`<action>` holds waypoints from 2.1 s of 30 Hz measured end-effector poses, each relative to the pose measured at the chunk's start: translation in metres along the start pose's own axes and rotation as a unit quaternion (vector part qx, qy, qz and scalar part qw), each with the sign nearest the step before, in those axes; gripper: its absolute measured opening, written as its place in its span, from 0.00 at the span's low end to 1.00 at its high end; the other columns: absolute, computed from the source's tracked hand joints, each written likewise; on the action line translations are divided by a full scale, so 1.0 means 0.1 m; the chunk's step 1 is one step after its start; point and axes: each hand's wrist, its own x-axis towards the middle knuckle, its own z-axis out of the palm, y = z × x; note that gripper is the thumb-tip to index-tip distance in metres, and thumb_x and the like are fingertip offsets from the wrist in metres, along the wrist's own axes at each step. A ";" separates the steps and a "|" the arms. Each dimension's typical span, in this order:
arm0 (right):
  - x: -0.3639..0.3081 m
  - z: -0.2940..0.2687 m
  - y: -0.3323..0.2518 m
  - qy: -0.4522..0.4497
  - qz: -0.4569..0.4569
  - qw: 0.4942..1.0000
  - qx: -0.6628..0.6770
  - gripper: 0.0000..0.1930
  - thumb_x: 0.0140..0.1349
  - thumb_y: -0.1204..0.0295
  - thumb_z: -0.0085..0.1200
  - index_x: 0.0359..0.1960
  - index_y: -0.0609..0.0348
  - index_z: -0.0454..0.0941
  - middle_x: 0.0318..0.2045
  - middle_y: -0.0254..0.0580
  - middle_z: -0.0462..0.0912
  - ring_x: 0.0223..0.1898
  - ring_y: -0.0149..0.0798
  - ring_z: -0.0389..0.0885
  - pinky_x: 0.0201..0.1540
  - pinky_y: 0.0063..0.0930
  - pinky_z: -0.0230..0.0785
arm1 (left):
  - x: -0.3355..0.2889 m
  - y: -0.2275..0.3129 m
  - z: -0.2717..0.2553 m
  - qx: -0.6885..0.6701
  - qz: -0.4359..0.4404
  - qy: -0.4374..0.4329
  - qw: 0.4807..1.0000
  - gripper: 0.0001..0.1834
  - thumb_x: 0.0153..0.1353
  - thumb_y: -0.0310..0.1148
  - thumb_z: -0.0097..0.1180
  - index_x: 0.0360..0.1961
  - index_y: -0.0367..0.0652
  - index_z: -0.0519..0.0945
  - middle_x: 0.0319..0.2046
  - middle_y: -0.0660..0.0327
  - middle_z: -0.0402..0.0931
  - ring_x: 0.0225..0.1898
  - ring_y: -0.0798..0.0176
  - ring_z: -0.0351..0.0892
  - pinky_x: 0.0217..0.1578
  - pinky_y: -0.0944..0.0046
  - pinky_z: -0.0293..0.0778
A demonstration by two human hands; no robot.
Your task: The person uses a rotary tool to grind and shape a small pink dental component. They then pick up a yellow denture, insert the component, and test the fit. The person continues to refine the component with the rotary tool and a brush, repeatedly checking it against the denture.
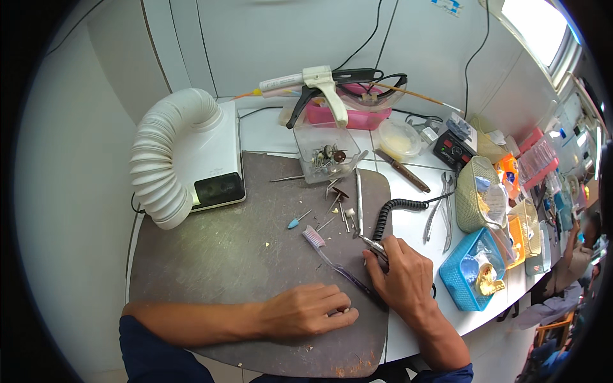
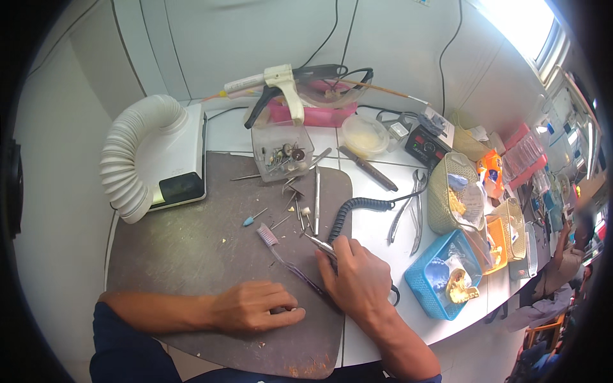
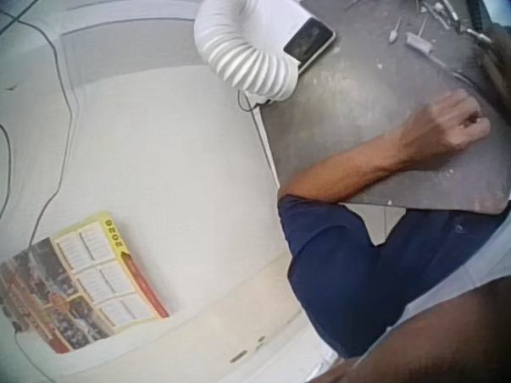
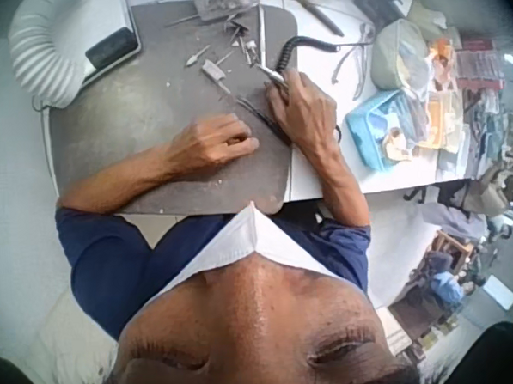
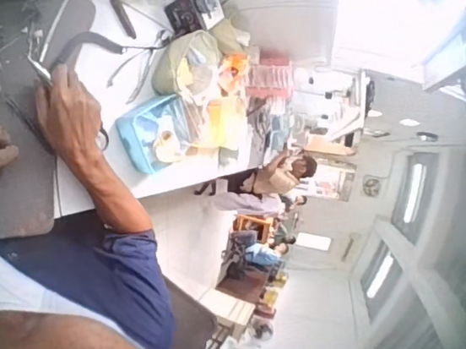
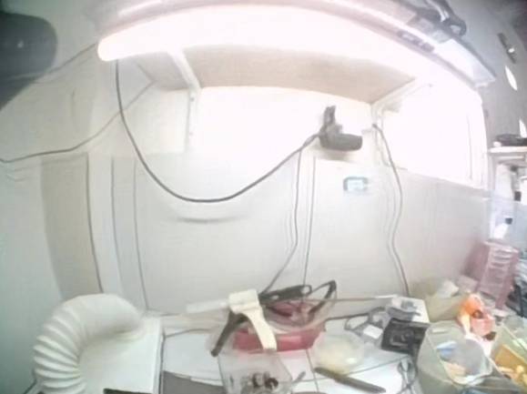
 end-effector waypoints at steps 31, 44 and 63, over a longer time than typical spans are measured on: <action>0.10 -0.01 0.23 0.115 0.044 0.991 -0.052 0.19 0.66 0.57 0.55 0.26 0.61 0.70 0.19 0.50 0.80 0.22 0.54 0.81 0.26 0.44 0.70 | 0.04 0.01 0.01 -0.064 -0.011 0.020 0.998 0.06 0.59 0.23 0.59 0.39 0.40 0.80 0.37 0.55 0.77 0.40 0.52 0.81 0.40 0.58 0.78; 0.10 0.13 0.25 0.094 0.056 0.994 -0.009 0.10 0.58 0.70 0.54 0.37 0.61 0.70 0.23 0.56 0.80 0.26 0.59 0.80 0.32 0.47 0.70 | -0.01 -0.01 0.13 -0.056 0.007 0.065 0.996 0.09 0.60 0.30 0.59 0.41 0.40 0.77 0.36 0.55 0.76 0.39 0.50 0.78 0.41 0.55 0.76; 0.11 -0.03 0.20 0.166 -0.006 0.985 0.040 0.12 0.64 0.72 0.52 0.48 0.60 0.71 0.37 0.51 0.79 0.35 0.57 0.81 0.37 0.45 0.74 | 0.62 -1.07 -1.04 0.323 -0.157 0.192 0.913 0.04 0.55 0.26 0.61 0.33 0.41 0.81 0.32 0.53 0.79 0.37 0.49 0.79 0.38 0.51 0.74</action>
